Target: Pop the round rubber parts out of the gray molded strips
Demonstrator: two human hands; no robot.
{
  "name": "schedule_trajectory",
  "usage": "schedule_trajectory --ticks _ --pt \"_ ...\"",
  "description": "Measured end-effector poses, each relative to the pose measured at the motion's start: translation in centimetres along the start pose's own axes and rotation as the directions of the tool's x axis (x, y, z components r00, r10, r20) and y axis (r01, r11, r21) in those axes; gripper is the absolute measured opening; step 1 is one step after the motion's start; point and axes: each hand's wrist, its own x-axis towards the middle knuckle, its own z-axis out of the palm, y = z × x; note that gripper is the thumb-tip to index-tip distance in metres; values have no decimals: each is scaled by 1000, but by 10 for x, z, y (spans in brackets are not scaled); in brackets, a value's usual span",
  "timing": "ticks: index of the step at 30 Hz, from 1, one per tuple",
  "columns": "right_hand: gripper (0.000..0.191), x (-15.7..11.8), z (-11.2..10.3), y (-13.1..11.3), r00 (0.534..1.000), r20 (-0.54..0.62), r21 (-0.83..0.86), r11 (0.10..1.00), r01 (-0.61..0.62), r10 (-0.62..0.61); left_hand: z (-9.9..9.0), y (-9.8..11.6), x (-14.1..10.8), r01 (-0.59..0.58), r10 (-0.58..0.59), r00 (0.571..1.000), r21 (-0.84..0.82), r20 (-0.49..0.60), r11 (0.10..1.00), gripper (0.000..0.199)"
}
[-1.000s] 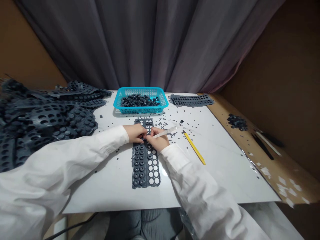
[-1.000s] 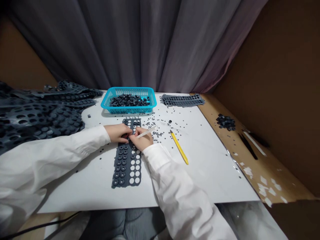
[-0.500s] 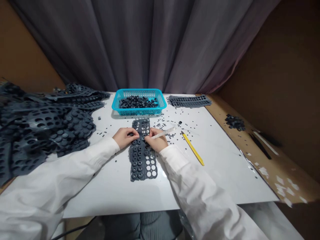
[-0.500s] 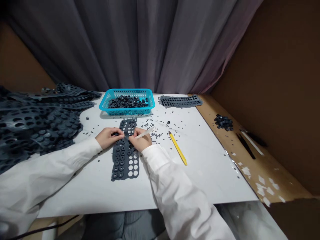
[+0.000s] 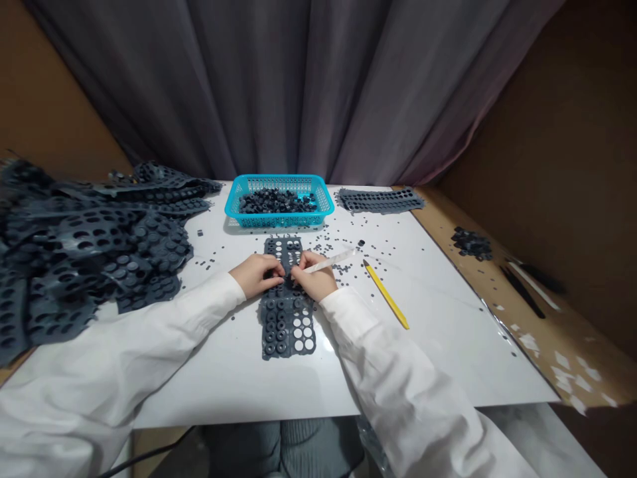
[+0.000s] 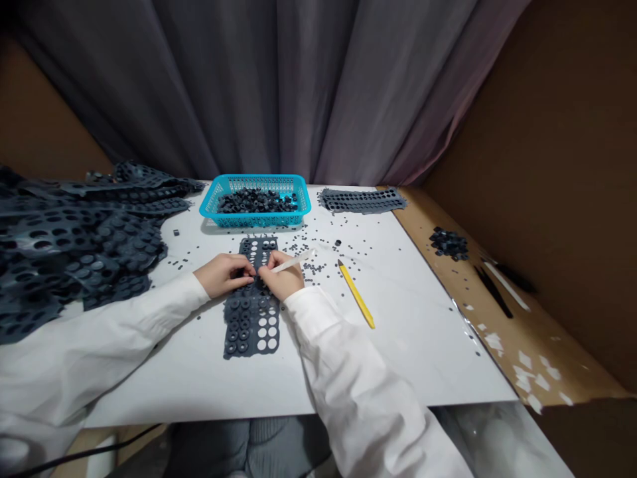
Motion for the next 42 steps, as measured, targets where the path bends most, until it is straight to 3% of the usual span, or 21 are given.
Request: schedule_trajectory --ticks 7,11,15,18,21,24,26,29,32,34,38,42 --pt "20 -3 2 -2 1000 23 -78 997 5 -4 -2 3 1 -63 56 996 100 72 993 11" --pt "23 -2 2 -5 1000 21 -139 990 3 0 -4 11 10 -157 111 976 252 190 955 15" --pt "23 -2 2 -6 1000 17 -162 987 11 -8 -4 14 21 -147 77 963 264 260 953 19" --pt "23 -2 2 -5 1000 12 -159 987 8 -7 -3 8 19 -67 38 980 145 193 987 16" --pt "22 -2 2 -4 1000 15 -146 989 -12 14 -4 -3 8 68 -68 998 7 16 998 18" --pt "21 -3 3 -3 999 17 -138 990 -29 32 -8 -13 -3 214 -264 942 -238 -207 947 20" --pt "21 -3 3 -2 999 6 -126 991 -32 33 -11 -16 -6 248 -393 890 -481 -229 841 24" --pt "21 -4 2 1 1000 -6 -77 997 -11 10 -14 -10 -9 272 -516 856 -826 -27 494 29" --pt "19 -4 1 3 1000 -24 -5 1000 -13 13 -14 4 -13 232 -525 839 -968 146 100 25" --pt "19 -3 1 3 999 -35 29 999 -26 27 -13 12 -16 191 -506 838 -979 203 -76 18" --pt "18 -3 1 4 999 -31 41 999 -18 19 -12 20 -19 172 -473 835 -949 282 -264 6" --pt "18 -3 1 4 999 -26 35 999 -23 24 -13 22 -18 181 -452 835 -933 313 -312 5"
